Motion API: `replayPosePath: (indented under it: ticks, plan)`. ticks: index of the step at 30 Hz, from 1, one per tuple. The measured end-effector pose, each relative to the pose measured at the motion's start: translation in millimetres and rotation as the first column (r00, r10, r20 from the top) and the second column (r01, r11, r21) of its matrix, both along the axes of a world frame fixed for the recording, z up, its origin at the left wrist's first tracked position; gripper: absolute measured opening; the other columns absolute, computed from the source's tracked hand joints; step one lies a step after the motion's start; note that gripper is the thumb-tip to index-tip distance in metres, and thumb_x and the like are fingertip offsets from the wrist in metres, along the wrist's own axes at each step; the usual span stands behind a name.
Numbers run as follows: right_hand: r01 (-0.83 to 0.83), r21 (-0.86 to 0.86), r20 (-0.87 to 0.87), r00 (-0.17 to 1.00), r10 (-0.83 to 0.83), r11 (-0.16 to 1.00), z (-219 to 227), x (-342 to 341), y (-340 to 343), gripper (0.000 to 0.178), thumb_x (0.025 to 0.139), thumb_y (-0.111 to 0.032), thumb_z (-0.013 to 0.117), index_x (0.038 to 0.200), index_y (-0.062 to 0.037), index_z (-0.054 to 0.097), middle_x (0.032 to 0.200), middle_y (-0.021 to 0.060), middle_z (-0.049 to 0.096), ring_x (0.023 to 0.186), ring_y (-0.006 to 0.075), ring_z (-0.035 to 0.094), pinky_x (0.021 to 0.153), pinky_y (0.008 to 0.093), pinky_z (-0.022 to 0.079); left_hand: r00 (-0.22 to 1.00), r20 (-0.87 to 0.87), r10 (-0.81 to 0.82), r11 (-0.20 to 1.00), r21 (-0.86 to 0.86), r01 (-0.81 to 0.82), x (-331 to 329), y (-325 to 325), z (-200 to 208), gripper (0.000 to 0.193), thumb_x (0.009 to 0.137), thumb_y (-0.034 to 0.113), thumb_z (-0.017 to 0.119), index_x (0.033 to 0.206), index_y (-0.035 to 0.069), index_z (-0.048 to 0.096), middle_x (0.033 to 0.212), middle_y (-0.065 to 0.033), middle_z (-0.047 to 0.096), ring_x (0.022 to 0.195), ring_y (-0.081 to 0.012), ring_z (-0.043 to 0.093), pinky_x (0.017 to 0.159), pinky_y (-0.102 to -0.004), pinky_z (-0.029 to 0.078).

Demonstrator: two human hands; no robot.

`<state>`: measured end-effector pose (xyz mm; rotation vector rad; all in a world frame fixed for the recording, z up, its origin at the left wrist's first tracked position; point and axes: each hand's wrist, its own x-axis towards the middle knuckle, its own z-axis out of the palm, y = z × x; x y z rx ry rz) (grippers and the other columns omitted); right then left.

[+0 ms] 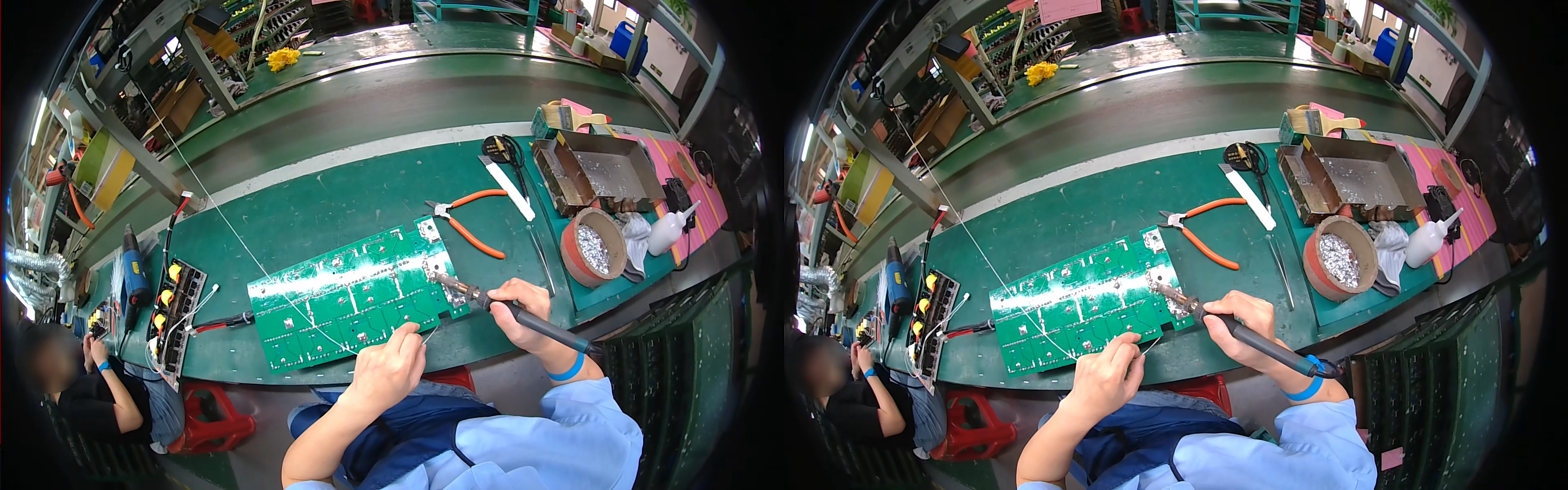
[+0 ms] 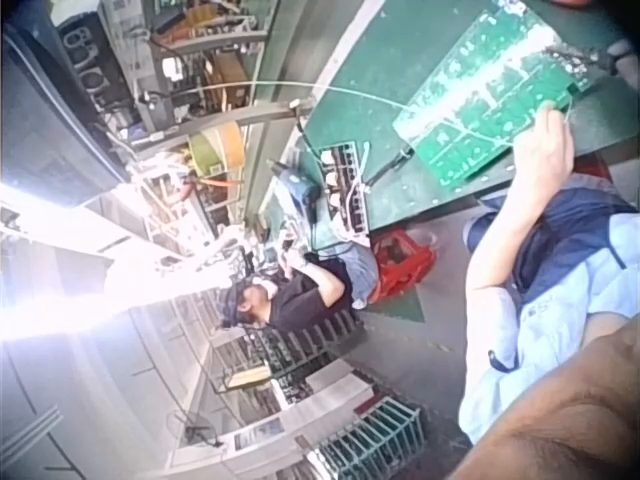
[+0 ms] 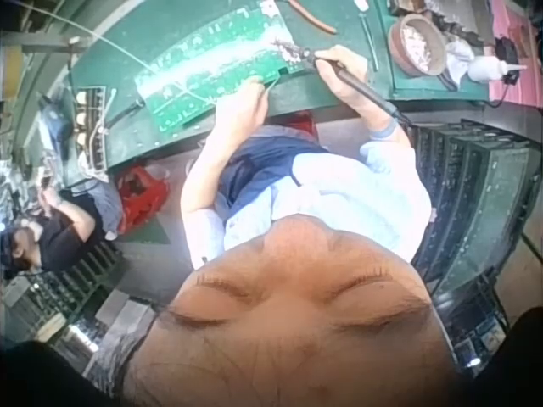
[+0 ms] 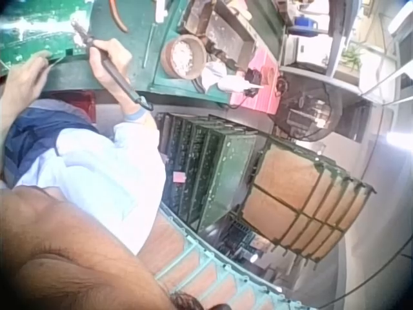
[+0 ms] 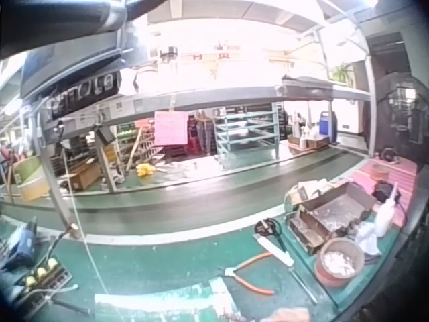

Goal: The person solders electronic components onto a green circuit board at a workstation. This is done using a soldering iron and pliers.

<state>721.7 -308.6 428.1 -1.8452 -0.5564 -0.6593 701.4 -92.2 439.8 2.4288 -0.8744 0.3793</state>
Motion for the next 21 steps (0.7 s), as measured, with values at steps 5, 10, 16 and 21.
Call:
replayPosePath:
  ticks: [5,10,16,21]
  plan:
    - [-0.009,0.012,-0.013,1.0,0.009,1.0,-1,-1,0,0.012,0.063,0.002,0.06,0.074,0.0016,0.056,0.057,0.0116,0.054,0.046,0.0193,0.051,0.044,0.0267,0.04,1.0,0.002,0.001,1.0,0.007,-0.001,0,0,0,0.014,0.065,0.003,0.061,0.07,0.004,0.049,0.085,-0.0079,0.059,0.048,-0.019,0.054,0.04,-0.0267,0.042]
    - [-0.016,-0.013,-0.011,1.0,0.016,1.0,0,-6,1,0.013,0.062,0.002,0.06,0.074,0.0013,0.056,0.056,0.0108,0.054,0.046,0.0193,0.052,0.043,0.0267,0.04,1.0,0.001,0.008,1.0,0.011,-0.008,0,-1,0,0.014,0.065,0.003,0.061,0.07,0.004,0.049,0.085,-0.0074,0.059,0.048,-0.0187,0.054,0.04,-0.0265,0.042]
    - [-0.023,-0.039,0.013,1.0,0.024,0.999,-3,-12,0,0.014,0.061,0.0,0.061,0.074,0.0003,0.057,0.054,0.0102,0.052,0.045,0.0202,0.053,0.042,0.0269,0.04,1.0,0.003,0.01,1.0,0.013,-0.01,0,-1,1,0.014,0.065,0.003,0.061,0.07,0.004,0.048,0.085,-0.0074,0.059,0.048,-0.019,0.054,0.04,-0.0268,0.042]
    - [-0.027,-0.043,0.008,1.0,0.028,0.999,1,-14,-1,0.013,0.062,0.0,0.061,0.074,0.0005,0.057,0.054,0.0102,0.052,0.045,0.02,0.052,0.042,0.0269,0.04,1.0,-0.007,0.006,1.0,0.008,-0.006,0,-1,2,0.014,0.065,0.003,0.061,0.07,0.004,0.048,0.084,-0.0075,0.059,0.048,-0.0194,0.054,0.04,-0.0271,0.042]
